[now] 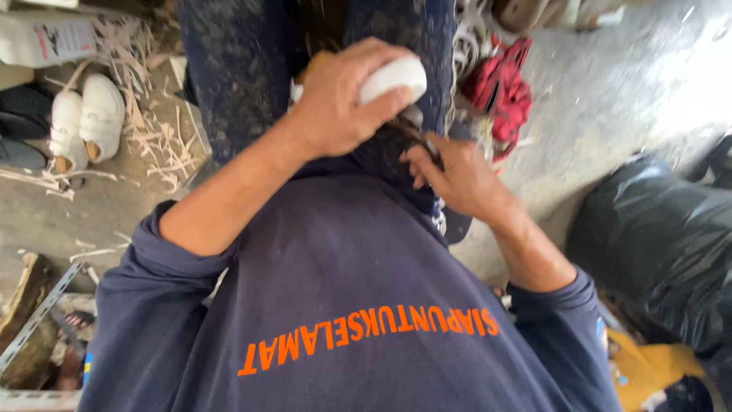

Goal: Lasting a shoe by pulling leather over a last and hammering it into place

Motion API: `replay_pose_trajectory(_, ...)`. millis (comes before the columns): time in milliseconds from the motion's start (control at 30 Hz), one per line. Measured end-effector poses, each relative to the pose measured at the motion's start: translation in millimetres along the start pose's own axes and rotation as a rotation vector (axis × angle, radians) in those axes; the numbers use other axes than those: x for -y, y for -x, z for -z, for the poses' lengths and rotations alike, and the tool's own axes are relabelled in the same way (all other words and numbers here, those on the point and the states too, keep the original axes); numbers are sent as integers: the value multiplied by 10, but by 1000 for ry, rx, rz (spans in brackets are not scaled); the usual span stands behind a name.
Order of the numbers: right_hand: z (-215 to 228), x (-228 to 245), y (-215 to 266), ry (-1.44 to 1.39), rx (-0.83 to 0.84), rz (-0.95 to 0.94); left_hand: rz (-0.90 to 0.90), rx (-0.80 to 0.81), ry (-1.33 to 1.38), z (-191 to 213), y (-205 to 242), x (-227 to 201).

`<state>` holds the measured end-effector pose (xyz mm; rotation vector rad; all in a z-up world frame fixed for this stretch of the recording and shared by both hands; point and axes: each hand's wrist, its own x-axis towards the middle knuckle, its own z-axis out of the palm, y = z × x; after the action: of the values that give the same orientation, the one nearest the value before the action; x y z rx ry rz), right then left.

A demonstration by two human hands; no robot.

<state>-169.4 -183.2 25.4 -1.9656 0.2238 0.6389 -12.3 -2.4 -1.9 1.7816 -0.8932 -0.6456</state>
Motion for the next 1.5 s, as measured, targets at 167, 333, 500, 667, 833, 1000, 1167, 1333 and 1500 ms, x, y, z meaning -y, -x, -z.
replay_pose_trajectory(167,81,-45,126,401,300,185,27,-54,-111,-30,11,-72)
replay_pose_trajectory(333,1139,-468,-357,588,-369,247,-19,-115,-148,-62,-5,-75)
replay_pose_trajectory(500,1343,-321,-599,560,-527,363,-64,-241,-109,-172,29,106)
replay_pose_trajectory(667,1317,-156,-831,530,-603,447,8,-306,-104,-301,103,140)
replay_pose_trajectory(833,1188,137,-710,507,-679,509,61,-283,-247,-329,119,1)
replay_pose_trajectory(1000,966,668,164,358,-283,123,60,-305,-284,-419,153,76)
replay_pose_trajectory(1167,881,731,6,553,-222,162,42,-308,-296,-431,160,128)
replay_pose_trajectory(1333,808,874,64,578,-332,196,68,-363,-298,-453,191,213)
replay_pose_trajectory(1500,845,838,-12,707,-257,275,35,-364,-311,-444,159,219)
